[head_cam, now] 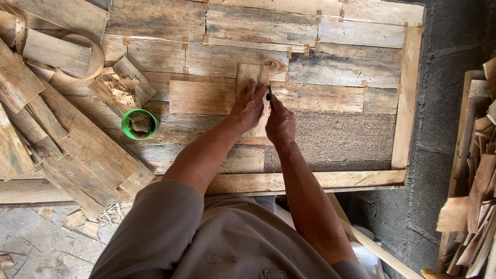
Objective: Fitting and scoring wooden panels for a project using a utility knife.
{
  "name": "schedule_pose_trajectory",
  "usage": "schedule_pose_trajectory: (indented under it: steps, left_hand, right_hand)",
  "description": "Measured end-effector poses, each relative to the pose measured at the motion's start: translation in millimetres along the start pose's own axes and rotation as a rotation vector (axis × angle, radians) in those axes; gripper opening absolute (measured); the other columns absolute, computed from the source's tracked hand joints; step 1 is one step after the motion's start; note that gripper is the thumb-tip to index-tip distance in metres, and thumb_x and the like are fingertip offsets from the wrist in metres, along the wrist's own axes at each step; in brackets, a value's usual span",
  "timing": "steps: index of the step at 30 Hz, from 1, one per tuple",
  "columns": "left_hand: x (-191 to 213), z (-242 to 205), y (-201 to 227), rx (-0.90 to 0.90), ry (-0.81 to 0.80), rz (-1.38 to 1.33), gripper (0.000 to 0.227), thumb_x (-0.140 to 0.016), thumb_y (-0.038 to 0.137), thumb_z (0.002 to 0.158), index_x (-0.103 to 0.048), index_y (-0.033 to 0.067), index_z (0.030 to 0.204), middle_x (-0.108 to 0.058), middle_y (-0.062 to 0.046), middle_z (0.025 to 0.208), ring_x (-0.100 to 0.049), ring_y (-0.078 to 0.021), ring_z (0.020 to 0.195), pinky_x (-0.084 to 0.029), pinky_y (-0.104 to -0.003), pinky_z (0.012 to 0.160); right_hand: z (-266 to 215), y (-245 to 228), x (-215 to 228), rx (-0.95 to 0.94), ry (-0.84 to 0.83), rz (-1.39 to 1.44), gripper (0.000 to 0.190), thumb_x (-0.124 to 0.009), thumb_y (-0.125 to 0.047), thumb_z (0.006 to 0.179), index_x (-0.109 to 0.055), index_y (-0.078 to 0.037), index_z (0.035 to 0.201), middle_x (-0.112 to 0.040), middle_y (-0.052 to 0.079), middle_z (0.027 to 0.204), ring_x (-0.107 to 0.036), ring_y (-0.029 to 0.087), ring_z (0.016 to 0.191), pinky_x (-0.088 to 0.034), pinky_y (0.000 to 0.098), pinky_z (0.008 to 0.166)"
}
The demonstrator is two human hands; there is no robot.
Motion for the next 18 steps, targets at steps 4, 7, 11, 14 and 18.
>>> schedule_pose_trajectory:
  steps: [4, 7, 11, 14, 18]
  left_hand:
    - [19.4, -1.6, 8.8, 0.007, -0.093, 0.069, 0.013, -0.07, 0.002, 0.089, -0.076, -0.0057, 0.08, -0.035, -0.014, 0.157, -0.028, -0.0422, 0.15, -0.029, -0.049, 0.126]
    - [19.8, 1.3, 9.2, 0.0, -0.1, 0.116, 0.014, -0.069, -0.004, 0.085, -0.077, -0.0048, 0.074, -0.032, -0.014, 0.158, -0.025, -0.0409, 0.149, -0.026, -0.049, 0.125]
    - [25.3, 0.2, 11.9, 0.002, -0.105, 0.106, 0.011, -0.068, -0.002, 0.086, -0.075, -0.0092, 0.08, -0.033, -0.016, 0.157, -0.027, -0.0427, 0.148, -0.025, -0.05, 0.125]
    - [16.1, 1.4, 8.3, 0.014, -0.101, 0.103, 0.008, -0.067, -0.007, 0.084, -0.073, -0.0121, 0.086, -0.033, -0.015, 0.157, -0.027, -0.0415, 0.149, -0.027, -0.048, 0.126]
    - [23.9, 2.8, 10.8, 0.03, -0.123, 0.096, 0.012, -0.067, -0.009, 0.084, -0.072, -0.0147, 0.093, -0.031, -0.017, 0.158, -0.026, -0.0431, 0.15, -0.027, -0.048, 0.126]
  right_hand:
    - [-6.1, -9.5, 8.6, 0.049, 0.025, 0.014, 0.039, -0.041, -0.015, 0.11, -0.058, -0.015, 0.145, -0.078, 0.008, 0.095, -0.042, 0.005, 0.037, -0.036, 0.0246, 0.026]
    - [-10.2, -5.2, 9.3, 0.055, 0.009, -0.02, 0.039, -0.042, -0.016, 0.108, -0.058, -0.012, 0.143, -0.078, 0.011, 0.095, -0.043, 0.006, 0.035, -0.036, 0.0255, 0.024]
    - [-13.7, -6.6, 14.3, 0.093, 0.018, -0.018, 0.037, -0.041, -0.016, 0.109, -0.06, -0.011, 0.141, -0.077, 0.012, 0.091, -0.046, 0.005, 0.035, -0.036, 0.0253, 0.024]
    - [-20.0, -11.5, 18.8, 0.048, -0.029, 0.001, 0.038, -0.04, -0.016, 0.111, -0.06, -0.012, 0.143, -0.077, 0.011, 0.084, -0.046, 0.006, 0.036, -0.036, 0.0262, 0.025]
    - [-27.0, -12.9, 24.7, 0.011, -0.046, 0.022, 0.039, -0.04, -0.014, 0.109, -0.06, -0.012, 0.142, -0.077, 0.011, 0.083, -0.047, 0.007, 0.036, -0.038, 0.0267, 0.025]
Point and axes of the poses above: each hand's wrist, its own z-axis towards the middle knuckle, its own x-axis out of the back of the hand, y = z × x, the point moved 4 cm from there along z, towards the middle knuckle
